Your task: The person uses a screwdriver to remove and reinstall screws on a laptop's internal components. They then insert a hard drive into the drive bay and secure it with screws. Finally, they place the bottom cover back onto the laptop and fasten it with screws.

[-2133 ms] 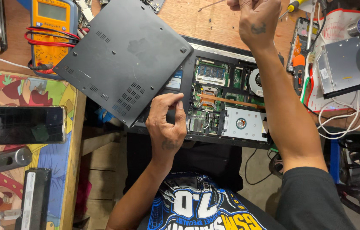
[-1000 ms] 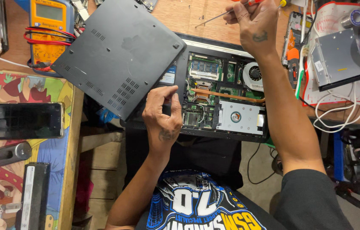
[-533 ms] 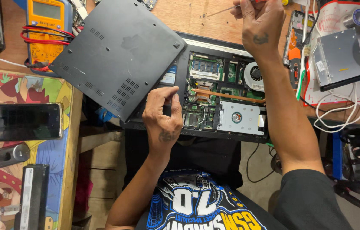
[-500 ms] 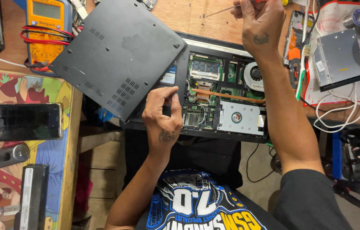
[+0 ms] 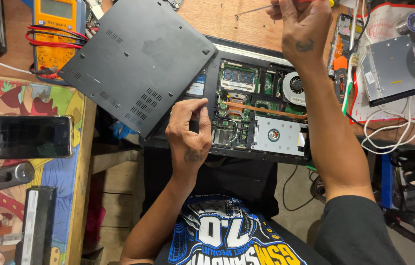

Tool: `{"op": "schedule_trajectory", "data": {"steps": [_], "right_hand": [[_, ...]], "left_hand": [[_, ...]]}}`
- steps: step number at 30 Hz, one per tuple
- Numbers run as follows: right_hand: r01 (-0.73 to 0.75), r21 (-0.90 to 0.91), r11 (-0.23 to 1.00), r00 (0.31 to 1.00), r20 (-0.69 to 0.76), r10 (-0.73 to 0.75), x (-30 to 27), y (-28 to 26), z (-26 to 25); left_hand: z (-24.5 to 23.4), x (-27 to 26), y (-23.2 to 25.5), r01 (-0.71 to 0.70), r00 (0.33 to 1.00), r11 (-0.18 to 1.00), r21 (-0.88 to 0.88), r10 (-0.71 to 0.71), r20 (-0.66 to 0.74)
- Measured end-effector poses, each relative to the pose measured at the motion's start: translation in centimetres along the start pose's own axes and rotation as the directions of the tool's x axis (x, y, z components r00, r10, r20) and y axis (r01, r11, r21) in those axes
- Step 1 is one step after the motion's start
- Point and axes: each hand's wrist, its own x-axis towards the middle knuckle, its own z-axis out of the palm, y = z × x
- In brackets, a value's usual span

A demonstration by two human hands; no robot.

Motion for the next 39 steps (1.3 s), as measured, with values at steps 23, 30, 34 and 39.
{"op": "schedule_trajectory", "data": {"steps": [23, 30, 34, 39], "right_hand": [[-0.078, 0.228, 0.971, 0.996, 0.063, 0.065, -7.7, -13.9, -7.0], [-0.126, 0.291, 0.948, 0.991, 0.071, 0.11, -8.7, -14.9, -6.8], [-0.137, 0.263, 0.955, 0.989, 0.095, 0.116, -8.9, -15.6, -6.5], [-0.081, 0.259, 0.962, 0.99, 0.133, 0.048, -9.0, -16.0, -5.7]], "left_hand": [[3.3, 3.9, 1.8, -0.214, 0.972, 0.973, -0.088, 0.221, 0.077], [2.5, 2.8, 2.3, -0.149, 0.987, 0.973, -0.176, 0.158, 0.041], [1.8, 2.1, 2.2, -0.103, 0.992, 0.964, -0.245, 0.119, 0.05], [0.4, 1.3, 1.0, -0.112, 0.982, 0.958, -0.264, 0.147, 0.118]]}}
